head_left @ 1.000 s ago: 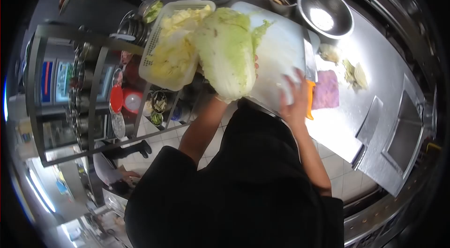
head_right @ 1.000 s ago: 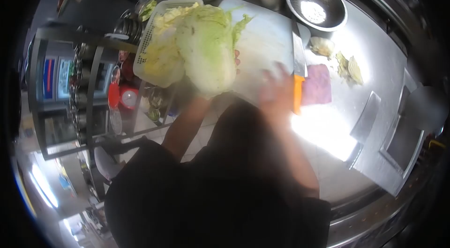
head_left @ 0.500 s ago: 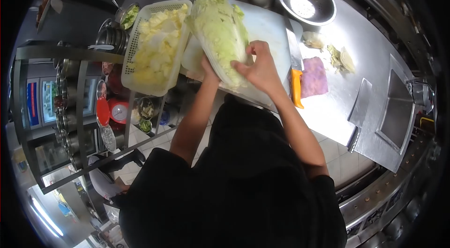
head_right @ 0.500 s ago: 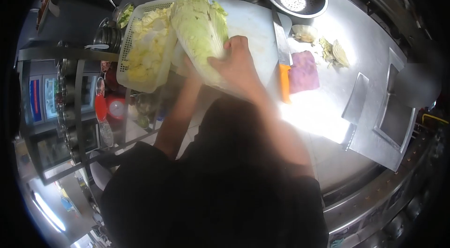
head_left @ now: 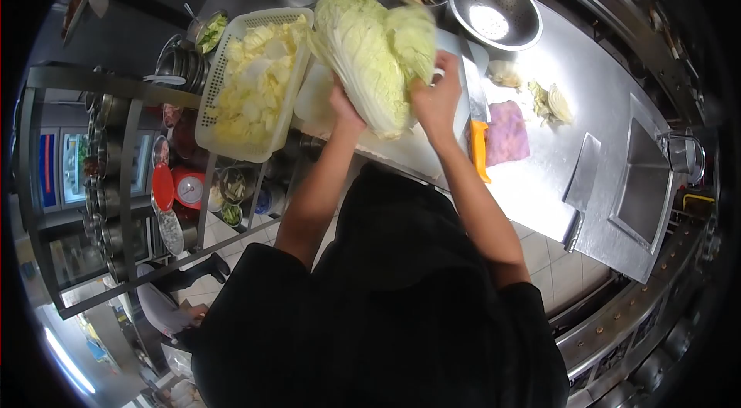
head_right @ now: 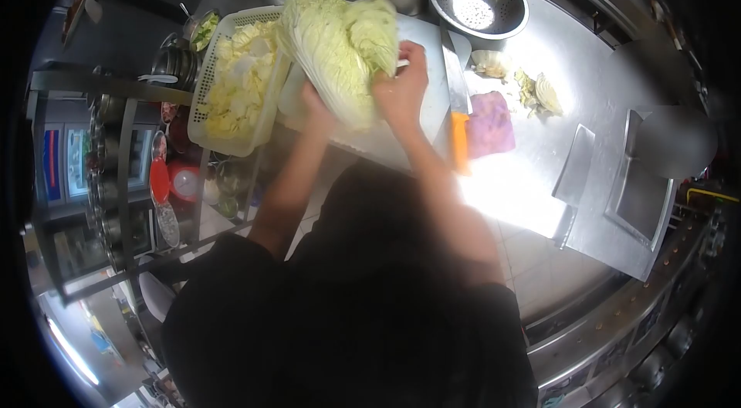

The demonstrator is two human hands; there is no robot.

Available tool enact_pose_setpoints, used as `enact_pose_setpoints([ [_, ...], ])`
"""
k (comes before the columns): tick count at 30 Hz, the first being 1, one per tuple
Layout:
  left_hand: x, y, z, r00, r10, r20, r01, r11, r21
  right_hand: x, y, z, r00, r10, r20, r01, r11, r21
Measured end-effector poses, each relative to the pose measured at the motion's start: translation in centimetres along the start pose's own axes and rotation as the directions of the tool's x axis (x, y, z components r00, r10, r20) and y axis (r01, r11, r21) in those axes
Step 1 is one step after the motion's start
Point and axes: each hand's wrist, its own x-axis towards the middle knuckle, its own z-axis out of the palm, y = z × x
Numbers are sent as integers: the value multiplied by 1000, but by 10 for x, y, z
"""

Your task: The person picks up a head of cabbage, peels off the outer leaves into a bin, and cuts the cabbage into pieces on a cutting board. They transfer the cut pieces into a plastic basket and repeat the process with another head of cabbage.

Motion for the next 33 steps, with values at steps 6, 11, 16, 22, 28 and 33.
enact_pose_setpoints([
  [6,-8,-45,11,984,39,-174,-45,998,-34,-43,21,-8,949,131,-288,-64,971,231],
  [11,-14,-63,44,970,76,-230,-76,997,8,-47,33,-18,919,-102,-380,118,993,17],
  [16,8,-95,33,979,103,-175,-108,994,-17,-19,7,-57,853,-358,-380,330,934,-138],
  [22,-4,-98,55,999,12,45,-10,999,-40,-20,13,-85,865,-413,-284,407,910,-83],
  [28,-10,-109,74,916,-137,377,364,677,-640,-21,47,-141,931,278,238,-337,396,854],
  [33,-10,-52,35,918,-124,378,303,832,-464,48,162,-251,961,119,248,62,786,-615],
])
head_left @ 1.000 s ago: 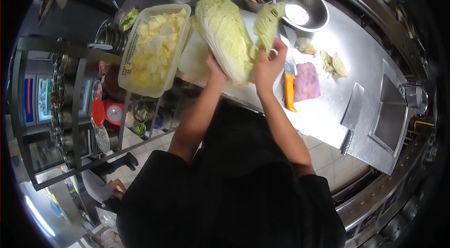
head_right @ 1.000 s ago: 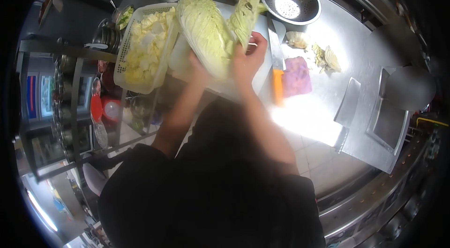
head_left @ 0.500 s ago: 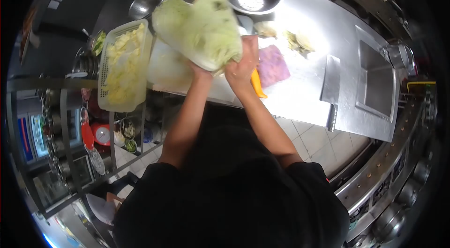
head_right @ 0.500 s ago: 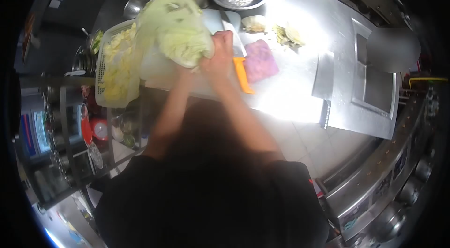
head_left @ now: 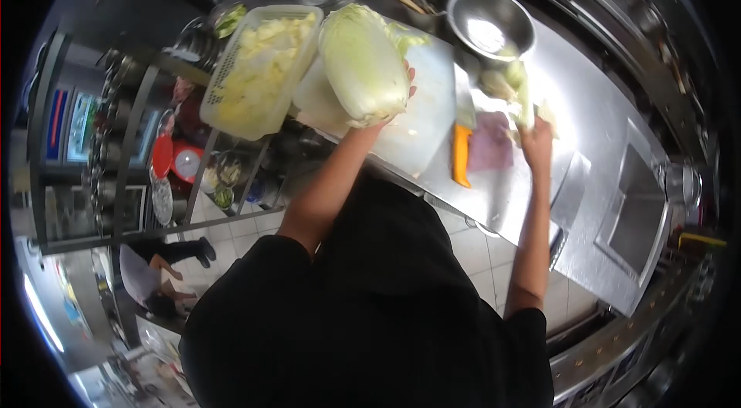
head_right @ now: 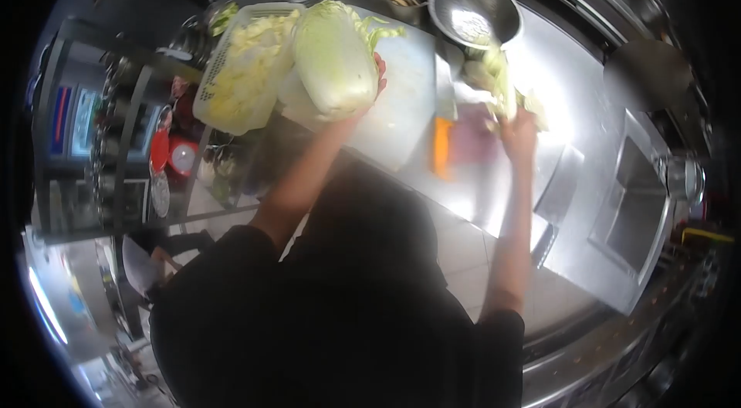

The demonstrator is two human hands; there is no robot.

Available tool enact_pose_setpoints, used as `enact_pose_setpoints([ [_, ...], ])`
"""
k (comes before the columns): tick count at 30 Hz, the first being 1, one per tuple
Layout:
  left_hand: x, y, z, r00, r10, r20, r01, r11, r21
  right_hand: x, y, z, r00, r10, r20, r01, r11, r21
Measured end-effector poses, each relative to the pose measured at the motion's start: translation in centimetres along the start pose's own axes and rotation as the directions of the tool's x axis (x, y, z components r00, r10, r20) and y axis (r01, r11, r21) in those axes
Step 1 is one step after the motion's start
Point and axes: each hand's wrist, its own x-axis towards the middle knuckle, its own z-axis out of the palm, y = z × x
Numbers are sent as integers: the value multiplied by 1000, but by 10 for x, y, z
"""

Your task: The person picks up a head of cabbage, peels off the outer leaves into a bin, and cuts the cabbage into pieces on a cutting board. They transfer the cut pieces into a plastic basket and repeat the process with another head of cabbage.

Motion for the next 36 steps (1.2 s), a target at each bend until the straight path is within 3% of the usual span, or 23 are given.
enact_pose_setpoints([
  [1,-5,16,0,997,38,-66,-27,988,152,-12,-1,-10,990,-42,-137,7,970,-245],
  [2,-13,35,5,989,82,-121,-45,957,286,-21,-32,-23,974,7,-228,-118,872,-475],
  [5,-36,87,26,947,203,-247,-1,775,632,-39,-51,1,943,-190,-275,115,957,-267],
  [6,-40,100,33,933,224,-281,48,697,715,-57,-87,7,995,-82,-62,84,996,36],
  [7,-39,113,36,917,234,-324,117,617,778,-69,-89,36,953,-282,-111,283,959,-7],
  [8,-35,125,36,900,231,-370,196,543,817,-82,-105,59,962,-264,-70,247,950,-190],
  [9,-28,136,34,880,215,-424,279,488,827,-90,-115,66,970,-243,26,245,966,-87],
  [11,5,168,-3,747,78,-660,581,404,706,-89,-120,85,967,-254,15,253,956,-152],
  [12,25,173,-6,805,-2,-593,593,-31,805,-87,-121,90,973,-230,4,228,959,-168],
  [13,39,169,-2,827,-124,-549,446,-448,774,-86,-121,93,977,-210,22,211,961,-180],
  [14,44,156,-2,820,-144,-553,451,-433,781,-81,-120,92,980,-198,14,198,967,-162],
  [16,57,127,6,904,-254,-345,162,-542,824,-74,-116,91,986,-169,12,168,972,-165],
  [18,58,103,26,868,-302,-395,185,-541,820,-69,-111,90,987,-157,-34,158,987,19],
  [20,38,79,37,953,-237,-189,-73,-785,616,-65,-120,69,997,-72,11,71,993,90],
  [21,23,68,39,949,-250,-193,-76,-774,629,-61,-124,54,995,-92,46,86,990,112],
  [23,2,54,43,991,-127,36,-129,-872,472,-53,-129,38,993,-94,71,89,994,67],
  [24,1,53,42,989,-140,37,-140,-868,476,-48,-122,40,995,-81,64,77,995,64],
  [26,-1,54,41,991,-105,87,-136,-830,541,-45,-107,45,967,174,187,-175,984,-14],
  [27,1,56,39,989,-115,88,-144,-827,543,-46,-111,42,961,179,210,-184,983,4],
  [30,12,62,31,983,-120,142,-184,-730,658,-65,-123,43,996,17,88,-26,995,98],
  [33,27,63,23,955,-157,250,-289,-679,675,-91,-185,34,987,145,74,-143,989,-25],
  [35,37,57,26,981,17,191,-129,-681,721,-105,-206,49,995,95,24,-95,995,-15],
  [36,39,57,24,982,-3,191,-143,-673,726,-111,-216,56,999,35,-24,-35,999,-6],
])
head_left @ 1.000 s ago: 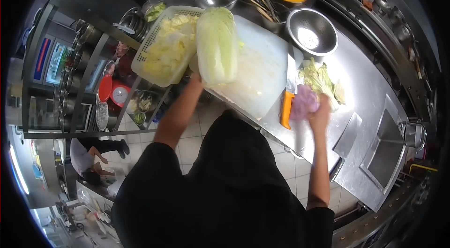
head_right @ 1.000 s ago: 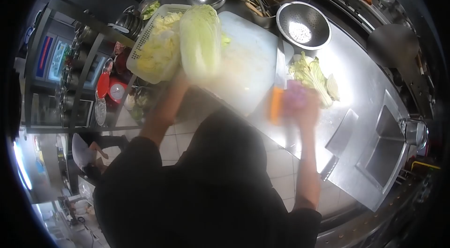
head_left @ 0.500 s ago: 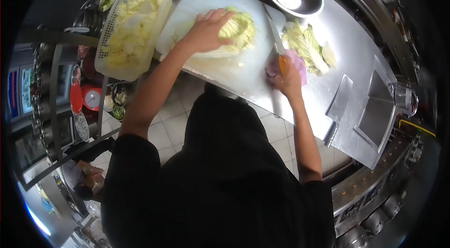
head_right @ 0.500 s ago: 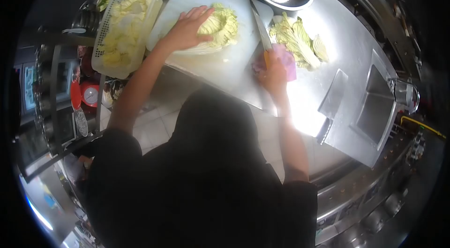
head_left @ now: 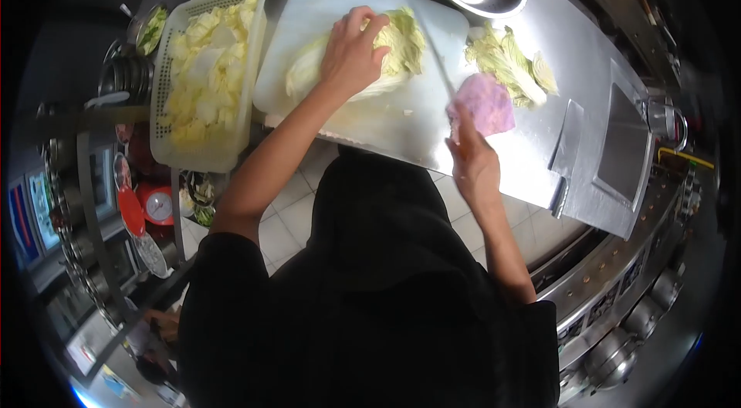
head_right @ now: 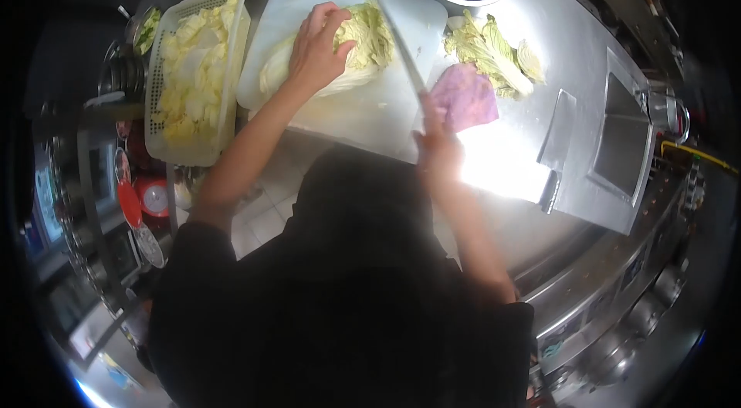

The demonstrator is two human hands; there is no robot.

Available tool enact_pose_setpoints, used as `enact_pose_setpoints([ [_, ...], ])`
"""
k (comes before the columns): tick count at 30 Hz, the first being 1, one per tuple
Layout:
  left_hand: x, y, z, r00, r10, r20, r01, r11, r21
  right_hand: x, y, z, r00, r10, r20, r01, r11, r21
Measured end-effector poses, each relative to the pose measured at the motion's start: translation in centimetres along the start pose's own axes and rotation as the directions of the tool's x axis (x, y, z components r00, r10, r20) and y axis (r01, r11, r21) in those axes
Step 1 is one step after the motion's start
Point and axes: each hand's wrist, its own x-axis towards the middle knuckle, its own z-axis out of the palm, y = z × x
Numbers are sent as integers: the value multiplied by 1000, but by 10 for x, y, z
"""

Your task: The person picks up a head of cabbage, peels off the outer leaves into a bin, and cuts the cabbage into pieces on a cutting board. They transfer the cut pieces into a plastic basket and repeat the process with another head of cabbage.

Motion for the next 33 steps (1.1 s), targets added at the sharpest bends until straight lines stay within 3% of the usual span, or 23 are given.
enact_pose_setpoints([
  [2,5,-2,3,986,158,-60,-150,982,118,-8,-27,3,996,62,71,-65,997,32],
  [6,0,-1,9,981,192,-18,-190,979,79,-28,-49,21,967,215,136,-217,976,1],
  [8,-1,-2,13,979,179,-97,-169,980,105,-32,-48,43,973,223,62,-224,974,20],
  [14,-6,-5,19,974,211,-82,-200,971,131,42,-23,99,982,156,-108,-148,986,77],
  [16,-8,-1,15,977,204,-62,-192,968,162,56,-22,78,985,168,-45,-144,934,328],
  [18,-3,3,15,977,205,-63,-190,964,186,37,-18,64,979,204,-32,-177,910,375],
  [20,-2,0,15,975,222,11,-217,938,272,13,4,73,991,133,-33,-111,923,369],
  [21,-2,-4,17,979,198,41,-202,947,248,11,27,91,963,-113,-243,150,978,142],
  [22,-2,-6,16,980,194,43,-199,946,254,20,23,79,964,-114,-240,152,977,148],
  [23,-3,-9,14,972,223,67,-233,944,233,27,20,64,984,162,75,-179,870,459],
  [24,-3,-10,12,962,258,84,-270,940,209,37,18,51,847,304,437,-526,605,598],
  [25,-2,-12,8,962,262,80,-273,938,216,49,21,48,862,252,439,-500,562,659],
  [27,-3,-18,-6,904,367,220,-389,919,64,50,20,32,878,253,406,-475,559,679],
  [28,-1,-19,-13,905,367,216,-391,918,75,53,18,20,889,261,376,-457,558,692],
  [29,-1,-21,-20,861,412,299,-438,899,23,45,12,7,911,279,305,-408,723,558],
  [31,-5,-18,-30,793,464,395,-486,872,-49,16,12,-3,999,3,50,-19,946,324],
  [33,-7,-12,-33,796,443,413,-476,879,-24,-5,-15,-32,961,58,270,-140,945,296],
])
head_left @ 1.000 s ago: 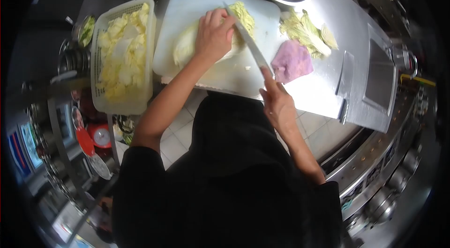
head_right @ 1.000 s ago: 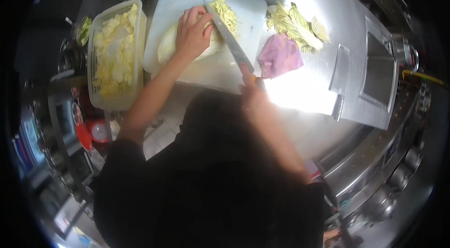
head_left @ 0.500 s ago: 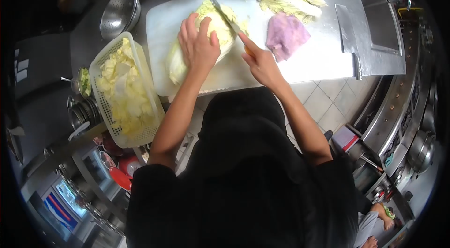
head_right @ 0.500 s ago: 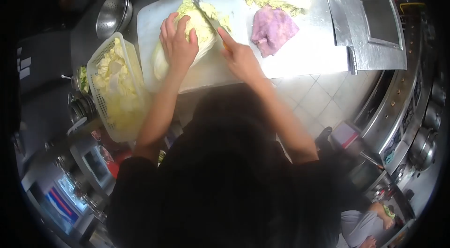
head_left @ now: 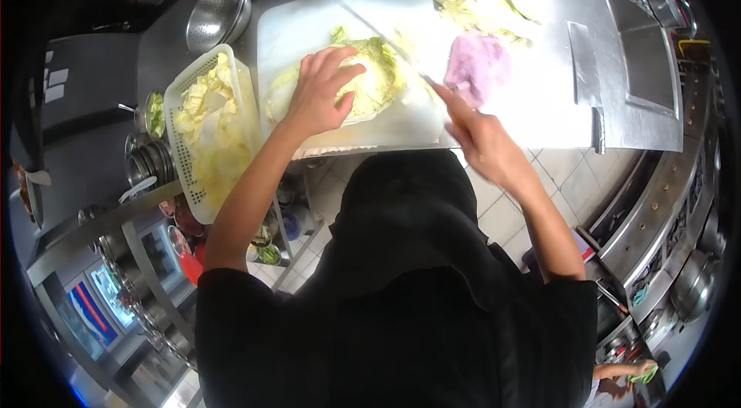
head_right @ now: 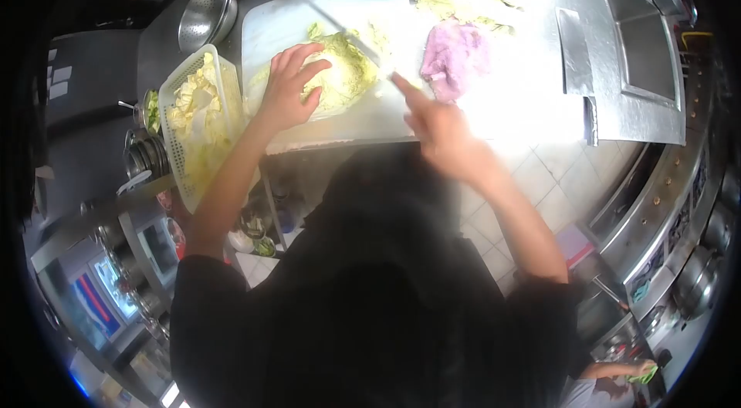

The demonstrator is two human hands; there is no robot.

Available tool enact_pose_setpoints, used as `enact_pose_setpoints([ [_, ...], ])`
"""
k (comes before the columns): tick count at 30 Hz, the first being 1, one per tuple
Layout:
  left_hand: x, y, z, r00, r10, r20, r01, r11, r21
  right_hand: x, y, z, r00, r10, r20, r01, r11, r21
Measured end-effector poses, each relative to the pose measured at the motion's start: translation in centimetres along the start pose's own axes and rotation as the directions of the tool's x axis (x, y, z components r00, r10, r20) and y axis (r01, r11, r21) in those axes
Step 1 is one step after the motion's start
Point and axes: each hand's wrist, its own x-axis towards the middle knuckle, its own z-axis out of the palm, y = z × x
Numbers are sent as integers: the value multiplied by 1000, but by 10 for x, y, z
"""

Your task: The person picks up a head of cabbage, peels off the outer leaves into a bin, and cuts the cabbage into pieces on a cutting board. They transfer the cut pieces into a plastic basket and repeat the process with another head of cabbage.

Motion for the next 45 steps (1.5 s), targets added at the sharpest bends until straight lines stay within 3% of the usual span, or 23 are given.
enact_pose_setpoints([
  [6,6,10,6,999,-36,19,35,998,52,-1,-11,10,999,2,53,7,985,-170],
  [10,10,8,8,997,-61,43,58,996,65,35,9,23,998,28,53,-19,987,-160],
  [12,10,7,10,998,-52,47,49,997,56,32,23,21,995,-98,-32,101,992,79],
  [13,11,5,9,997,-61,39,59,997,53,24,17,14,995,-95,-41,98,991,86],
  [15,12,6,10,997,-68,36,65,996,68,-1,0,-4,981,94,167,-132,963,234],
  [17,6,12,11,996,-72,54,68,994,80,10,2,2,962,141,234,-204,940,272],
  [19,6,14,9,995,-78,55,73,992,100,38,16,22,982,115,152,-143,971,190],
  [21,1,14,8,995,-67,68,59,991,116,83,73,78,971,-186,-149,206,969,136],
  [22,-3,15,9,996,-62,69,53,991,119,85,65,71,971,-180,-159,204,968,149],
  [23,-5,18,9,996,-50,80,40,991,124,88,58,62,1000,5,4,-6,931,365],
  [24,-9,22,8,997,-61,51,54,989,135,91,54,55,967,146,208,-236,818,524],
  [25,-18,28,6,996,-83,26,78,986,144,90,62,57,966,145,214,-240,811,534],
  [27,-35,36,11,998,-54,-13,56,985,162,90,79,57,943,103,317,-317,574,755],
  [29,-48,41,14,998,-37,-51,46,982,186,86,86,57,943,88,322,-318,526,788],
  [31,-57,47,14,997,-11,-72,25,978,205,69,71,41,967,177,183,-253,753,608],
  [33,-56,48,12,997,-22,-68,34,981,193,49,70,29,999,-42,-33,52,918,394],
  [35,-56,49,8,997,-42,-61,52,983,179,22,41,-7,992,-35,124,4,970,243],
  [37,-55,47,3,998,-52,28,47,986,160,4,14,-30,979,-53,195,22,987,158],
  [39,-55,49,6,999,-39,-4,39,985,166,3,1,-38,963,-64,260,45,996,76],
  [42,-57,48,9,1000,-14,-27,19,982,188,17,-7,-30,947,-94,306,140,981,-132],
  [43,-59,49,12,999,-6,-36,13,979,203,29,-1,-20,950,-187,250,213,974,-81],
  [45,-65,48,17,1000,14,-21,-9,979,204,74,15,-1,895,-292,338,342,935,-96],
])
